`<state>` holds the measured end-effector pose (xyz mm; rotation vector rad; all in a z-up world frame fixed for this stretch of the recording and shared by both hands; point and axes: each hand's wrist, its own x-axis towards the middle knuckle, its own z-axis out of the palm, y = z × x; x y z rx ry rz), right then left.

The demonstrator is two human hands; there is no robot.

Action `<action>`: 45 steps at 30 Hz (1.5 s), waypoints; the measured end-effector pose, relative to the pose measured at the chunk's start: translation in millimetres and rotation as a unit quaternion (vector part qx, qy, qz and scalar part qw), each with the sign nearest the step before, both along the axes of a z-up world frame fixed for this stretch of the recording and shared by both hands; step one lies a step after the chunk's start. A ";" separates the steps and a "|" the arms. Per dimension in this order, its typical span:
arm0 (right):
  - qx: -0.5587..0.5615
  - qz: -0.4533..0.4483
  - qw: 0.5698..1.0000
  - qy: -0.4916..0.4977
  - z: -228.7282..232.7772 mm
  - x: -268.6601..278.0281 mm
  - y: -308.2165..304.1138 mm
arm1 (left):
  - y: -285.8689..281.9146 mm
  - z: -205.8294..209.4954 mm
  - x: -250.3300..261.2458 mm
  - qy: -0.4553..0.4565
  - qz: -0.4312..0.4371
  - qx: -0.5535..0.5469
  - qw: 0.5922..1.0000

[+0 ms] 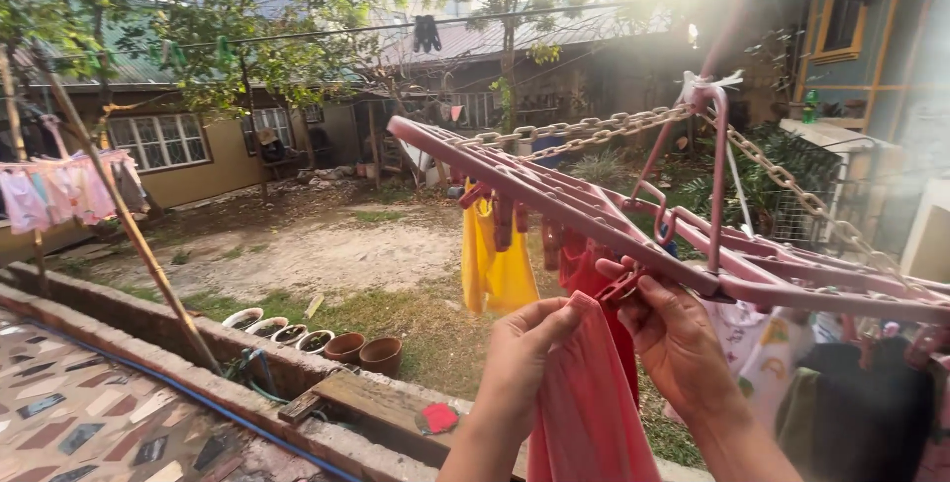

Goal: Hanging small garments on a multi-clip laundry hanger and then placing the hanger on a clothesline.

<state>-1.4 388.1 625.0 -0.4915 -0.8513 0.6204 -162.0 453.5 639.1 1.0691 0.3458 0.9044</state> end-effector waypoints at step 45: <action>0.003 -0.171 0.984 0.051 36.0 -17.5 161.1 | 115.7 -91.5 24.7 -0.002 0.087 0.036 0.996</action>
